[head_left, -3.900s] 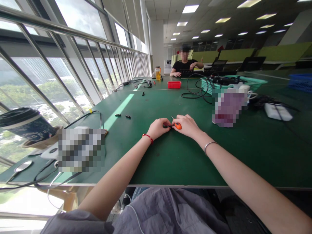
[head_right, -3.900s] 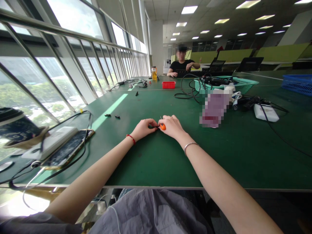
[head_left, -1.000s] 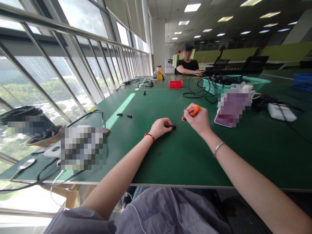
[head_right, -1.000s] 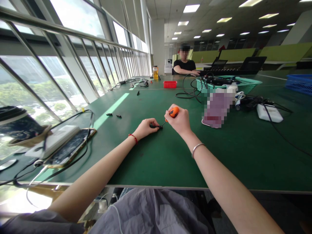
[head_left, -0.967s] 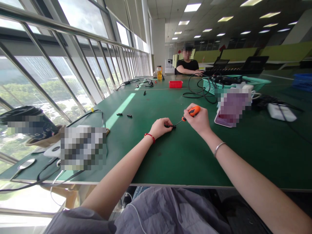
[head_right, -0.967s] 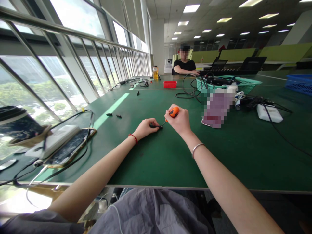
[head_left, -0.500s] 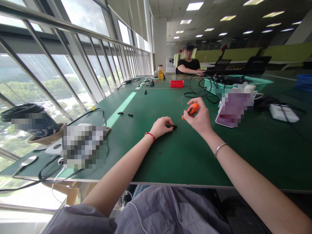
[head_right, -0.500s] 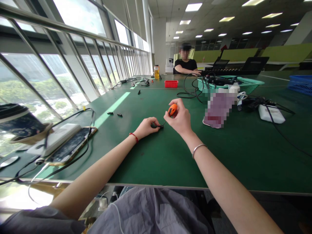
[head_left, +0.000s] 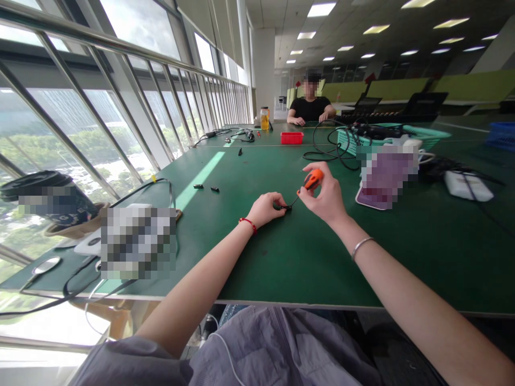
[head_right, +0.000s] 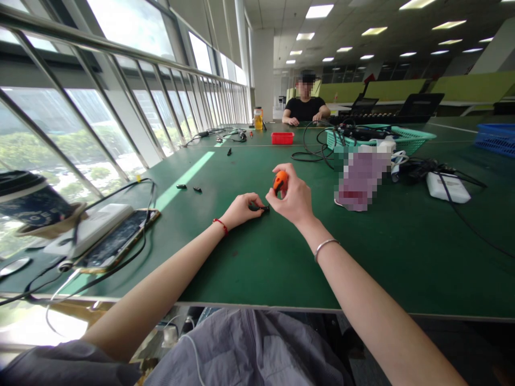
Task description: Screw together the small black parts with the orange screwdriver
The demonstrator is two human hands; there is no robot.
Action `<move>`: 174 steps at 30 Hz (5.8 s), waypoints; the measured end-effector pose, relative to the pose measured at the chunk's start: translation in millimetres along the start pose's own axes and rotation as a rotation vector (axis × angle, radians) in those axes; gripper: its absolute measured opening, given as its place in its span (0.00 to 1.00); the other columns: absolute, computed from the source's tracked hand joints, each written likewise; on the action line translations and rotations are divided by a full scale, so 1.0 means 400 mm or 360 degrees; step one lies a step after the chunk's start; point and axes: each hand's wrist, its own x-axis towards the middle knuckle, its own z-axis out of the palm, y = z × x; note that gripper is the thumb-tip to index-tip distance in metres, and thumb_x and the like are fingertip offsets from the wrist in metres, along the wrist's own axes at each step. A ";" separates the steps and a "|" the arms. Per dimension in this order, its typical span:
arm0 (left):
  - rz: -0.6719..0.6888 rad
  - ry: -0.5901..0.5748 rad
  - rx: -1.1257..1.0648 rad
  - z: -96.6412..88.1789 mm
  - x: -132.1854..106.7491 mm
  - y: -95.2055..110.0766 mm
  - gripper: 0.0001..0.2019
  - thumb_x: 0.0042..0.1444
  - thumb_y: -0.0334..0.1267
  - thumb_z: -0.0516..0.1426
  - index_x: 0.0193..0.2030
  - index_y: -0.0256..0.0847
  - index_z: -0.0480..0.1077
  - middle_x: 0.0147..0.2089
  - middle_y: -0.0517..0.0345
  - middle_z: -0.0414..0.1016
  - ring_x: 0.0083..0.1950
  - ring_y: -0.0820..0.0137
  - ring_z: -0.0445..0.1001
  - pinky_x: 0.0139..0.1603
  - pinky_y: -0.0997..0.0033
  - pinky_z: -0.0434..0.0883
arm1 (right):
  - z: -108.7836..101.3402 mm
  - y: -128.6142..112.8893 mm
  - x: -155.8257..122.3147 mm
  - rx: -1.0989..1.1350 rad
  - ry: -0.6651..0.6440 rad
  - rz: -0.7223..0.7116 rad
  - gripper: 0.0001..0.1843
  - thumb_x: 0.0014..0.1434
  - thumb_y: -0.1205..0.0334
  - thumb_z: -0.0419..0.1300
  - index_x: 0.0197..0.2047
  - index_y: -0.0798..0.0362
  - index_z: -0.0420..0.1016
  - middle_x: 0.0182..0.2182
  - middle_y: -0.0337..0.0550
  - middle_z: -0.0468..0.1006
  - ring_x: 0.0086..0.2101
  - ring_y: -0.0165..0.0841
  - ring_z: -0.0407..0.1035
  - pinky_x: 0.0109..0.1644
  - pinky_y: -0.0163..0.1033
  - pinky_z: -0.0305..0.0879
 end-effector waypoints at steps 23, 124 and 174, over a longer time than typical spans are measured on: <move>-0.0027 -0.0013 -0.0002 -0.001 -0.002 0.006 0.02 0.46 0.33 0.60 0.29 0.38 0.73 0.34 0.58 0.77 0.35 0.71 0.74 0.40 0.73 0.72 | -0.003 -0.020 0.003 -0.0113 0.0112 0.0155 0.12 0.53 0.49 0.57 0.29 0.49 0.68 0.19 0.36 0.67 0.22 0.31 0.63 0.30 0.37 0.59; -0.0031 -0.0045 0.0014 -0.001 -0.002 0.009 0.03 0.47 0.33 0.59 0.31 0.38 0.72 0.34 0.58 0.76 0.36 0.71 0.74 0.39 0.73 0.71 | 0.014 0.044 0.010 -0.0212 -0.0591 0.0485 0.01 0.55 0.63 0.53 0.31 0.48 0.64 0.24 0.35 0.71 0.24 0.30 0.64 0.31 0.36 0.57; -0.0029 0.0090 0.0288 -0.005 -0.008 0.018 0.01 0.48 0.33 0.58 0.29 0.40 0.71 0.34 0.59 0.73 0.35 0.71 0.71 0.36 0.72 0.68 | 0.022 -0.020 -0.012 0.0002 -0.0132 0.0114 0.10 0.50 0.55 0.58 0.37 0.48 0.67 0.23 0.35 0.70 0.23 0.30 0.64 0.31 0.35 0.60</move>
